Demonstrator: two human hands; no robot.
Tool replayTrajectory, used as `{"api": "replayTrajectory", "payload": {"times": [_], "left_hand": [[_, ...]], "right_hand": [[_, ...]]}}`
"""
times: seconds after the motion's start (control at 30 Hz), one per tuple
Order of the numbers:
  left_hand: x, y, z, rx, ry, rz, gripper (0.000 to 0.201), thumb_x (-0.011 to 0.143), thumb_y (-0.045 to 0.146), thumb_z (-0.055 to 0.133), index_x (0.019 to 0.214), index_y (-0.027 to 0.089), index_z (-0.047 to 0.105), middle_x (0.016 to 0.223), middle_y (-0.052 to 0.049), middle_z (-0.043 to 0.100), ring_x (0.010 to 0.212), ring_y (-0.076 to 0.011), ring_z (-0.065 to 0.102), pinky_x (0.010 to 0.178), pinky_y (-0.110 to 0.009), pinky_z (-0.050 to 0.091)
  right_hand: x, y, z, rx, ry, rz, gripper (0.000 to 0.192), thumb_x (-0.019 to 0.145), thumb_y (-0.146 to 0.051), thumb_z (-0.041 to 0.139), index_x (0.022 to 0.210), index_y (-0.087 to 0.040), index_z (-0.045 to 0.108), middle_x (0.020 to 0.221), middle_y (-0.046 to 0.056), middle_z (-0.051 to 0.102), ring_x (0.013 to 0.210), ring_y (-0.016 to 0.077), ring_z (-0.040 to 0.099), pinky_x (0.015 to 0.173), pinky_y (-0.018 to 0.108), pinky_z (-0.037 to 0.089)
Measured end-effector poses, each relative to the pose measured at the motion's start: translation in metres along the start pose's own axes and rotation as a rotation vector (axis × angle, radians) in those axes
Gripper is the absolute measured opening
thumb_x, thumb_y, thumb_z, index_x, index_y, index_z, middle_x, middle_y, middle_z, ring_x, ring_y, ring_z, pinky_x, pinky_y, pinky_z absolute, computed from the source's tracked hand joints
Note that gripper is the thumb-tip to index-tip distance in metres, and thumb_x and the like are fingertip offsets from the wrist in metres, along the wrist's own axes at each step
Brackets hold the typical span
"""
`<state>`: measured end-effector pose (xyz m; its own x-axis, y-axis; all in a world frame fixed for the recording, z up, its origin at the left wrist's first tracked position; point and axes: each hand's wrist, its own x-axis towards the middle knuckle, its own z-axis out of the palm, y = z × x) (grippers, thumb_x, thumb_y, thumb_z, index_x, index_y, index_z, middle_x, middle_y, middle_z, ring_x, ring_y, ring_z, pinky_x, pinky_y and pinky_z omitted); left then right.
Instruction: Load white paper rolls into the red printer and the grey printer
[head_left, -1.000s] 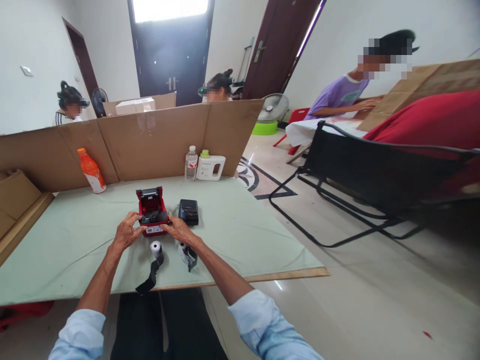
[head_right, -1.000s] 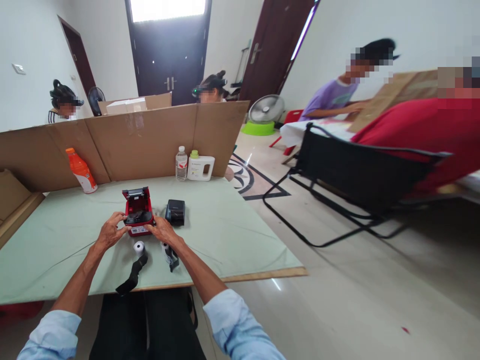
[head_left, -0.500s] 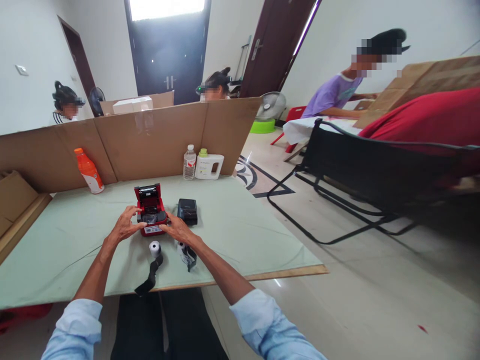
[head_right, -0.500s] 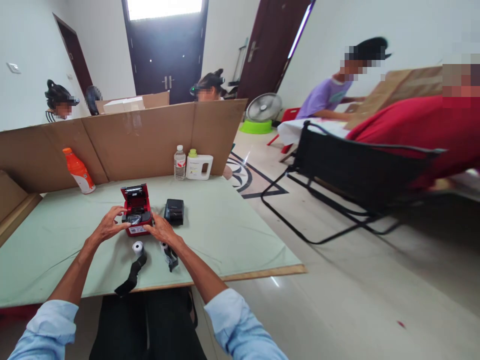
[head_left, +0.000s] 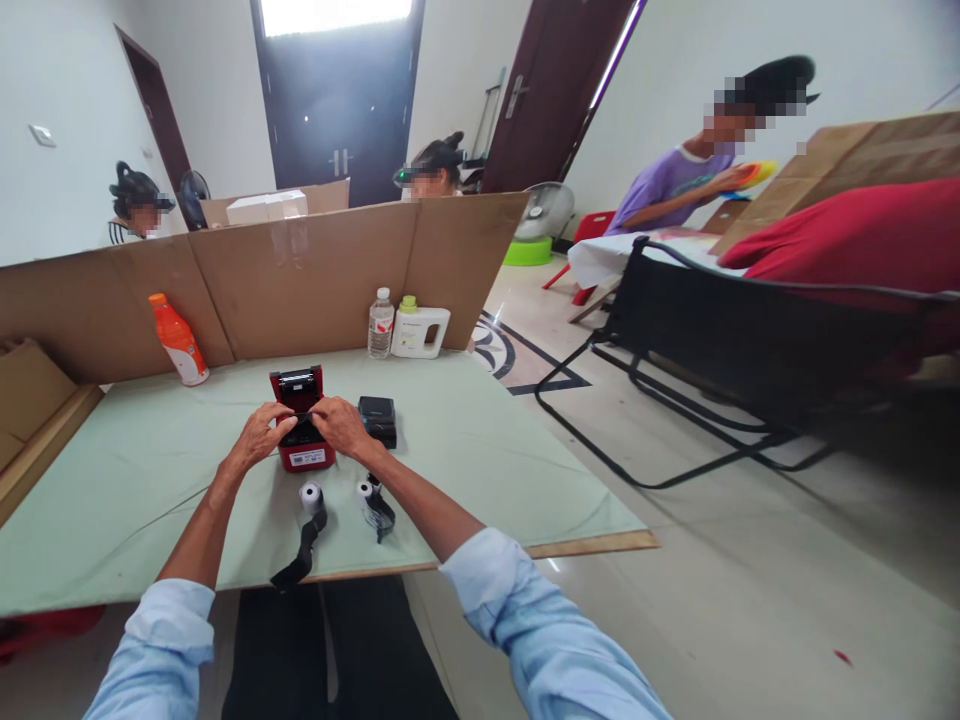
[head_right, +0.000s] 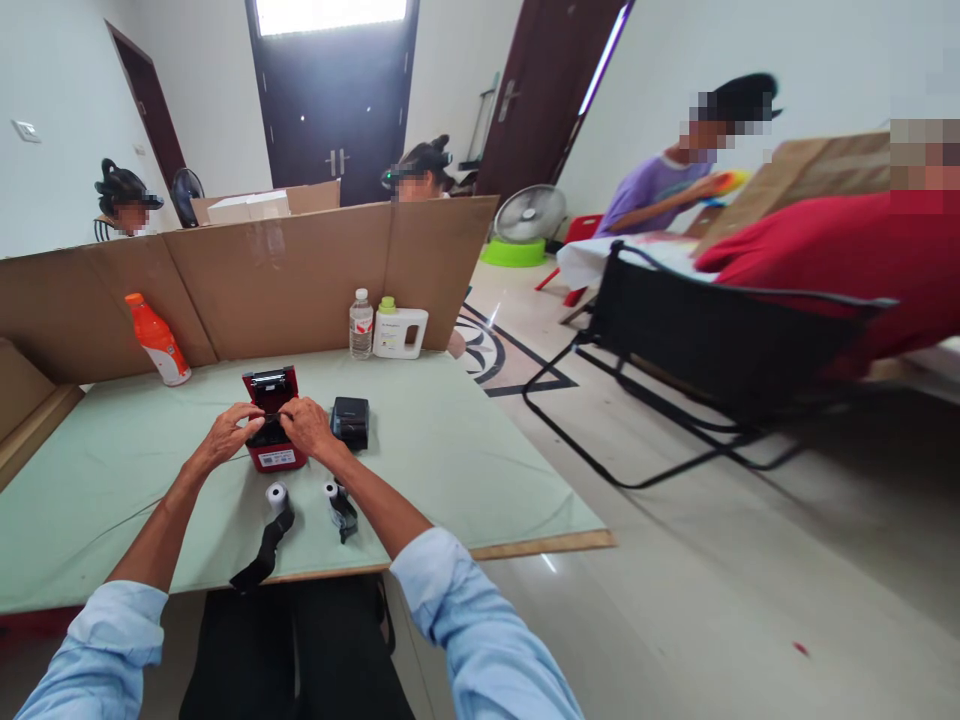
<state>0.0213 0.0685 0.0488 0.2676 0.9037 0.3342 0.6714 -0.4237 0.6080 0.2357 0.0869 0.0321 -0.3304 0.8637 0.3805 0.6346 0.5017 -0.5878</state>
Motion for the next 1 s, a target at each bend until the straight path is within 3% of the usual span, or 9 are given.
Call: {"api": "replayTrajectory", "payload": {"times": [0.13, 0.23, 0.33, 0.43, 0.63, 0.87, 1.0], "left_hand": [[0.006, -0.007, -0.002, -0.115, 0.046, -0.093, 0.045, 0.089, 0.05, 0.066, 0.12, 0.018, 0.075, 0.118, -0.011, 0.076, 0.111, -0.027, 0.069, 0.1, -0.041, 0.055], [0.013, -0.011, -0.001, -0.224, 0.034, -0.132, 0.06, 0.08, 0.053, 0.075, 0.126, 0.015, 0.071, 0.123, -0.013, 0.075, 0.112, -0.0293, 0.069, 0.096, -0.042, 0.056], [0.02, -0.012, 0.002, -0.301, 0.026, -0.12, 0.068, 0.066, 0.046, 0.086, 0.124, 0.013, 0.072, 0.122, -0.014, 0.075, 0.115, -0.0307, 0.069, 0.102, -0.045, 0.053], [0.025, -0.009, 0.005, -0.386, -0.017, -0.12, 0.064, 0.062, 0.037, 0.087, 0.119, 0.012, 0.074, 0.114, -0.013, 0.079, 0.111, -0.03, 0.07, 0.105, -0.045, 0.051], [0.027, 0.001, 0.004, -0.381, -0.084, -0.204, 0.041, 0.064, 0.041, 0.083, 0.094, 0.014, 0.08, 0.091, -0.006, 0.081, 0.09, -0.0274, 0.072, 0.085, -0.037, 0.056], [0.028, 0.013, 0.002, -0.558, -0.137, -0.156, 0.047, 0.064, 0.046, 0.086, 0.096, 0.012, 0.077, 0.086, -0.005, 0.078, 0.081, -0.023, 0.071, 0.081, -0.035, 0.057], [0.025, 0.023, -0.008, -0.513, -0.126, -0.166, 0.048, 0.066, 0.051, 0.084, 0.094, 0.012, 0.076, 0.082, -0.004, 0.076, 0.072, -0.0193, 0.066, 0.067, -0.029, 0.055]], "right_hand": [[0.015, 0.004, -0.004, 0.161, 0.089, 0.088, 0.026, 0.09, -0.019, 0.056, 0.096, -0.024, 0.081, 0.089, 0.003, 0.079, 0.081, 0.0196, 0.068, 0.076, 0.028, 0.048], [0.024, 0.006, -0.007, 0.27, 0.125, 0.065, 0.024, 0.09, -0.026, 0.055, 0.088, -0.021, 0.079, 0.076, 0.001, 0.074, 0.07, 0.017, 0.063, 0.069, 0.025, 0.045], [0.031, 0.004, -0.01, 0.347, 0.133, 0.021, 0.024, 0.09, -0.031, 0.056, 0.083, -0.02, 0.075, 0.069, -0.001, 0.068, 0.066, 0.0153, 0.058, 0.065, 0.024, 0.042], [0.035, -0.003, -0.014, 0.427, 0.135, 0.009, 0.023, 0.09, -0.033, 0.056, 0.078, -0.019, 0.071, 0.066, -0.002, 0.063, 0.061, 0.0147, 0.058, 0.062, 0.024, 0.042], [0.04, -0.022, -0.03, 0.53, 0.132, -0.022, 0.021, 0.087, -0.033, 0.056, 0.075, -0.019, 0.067, 0.061, -0.004, 0.058, 0.057, 0.0142, 0.061, 0.058, 0.023, 0.043], [0.043, -0.041, -0.046, 0.605, 0.152, -0.029, 0.021, 0.086, -0.032, 0.058, 0.078, -0.018, 0.07, 0.063, -0.003, 0.063, 0.057, 0.0133, 0.061, 0.055, 0.022, 0.043], [0.045, -0.049, -0.056, 0.644, 0.167, -0.024, 0.02, 0.085, -0.034, 0.06, 0.078, -0.017, 0.07, 0.062, -0.002, 0.063, 0.056, 0.0129, 0.061, 0.054, 0.022, 0.044]]}}
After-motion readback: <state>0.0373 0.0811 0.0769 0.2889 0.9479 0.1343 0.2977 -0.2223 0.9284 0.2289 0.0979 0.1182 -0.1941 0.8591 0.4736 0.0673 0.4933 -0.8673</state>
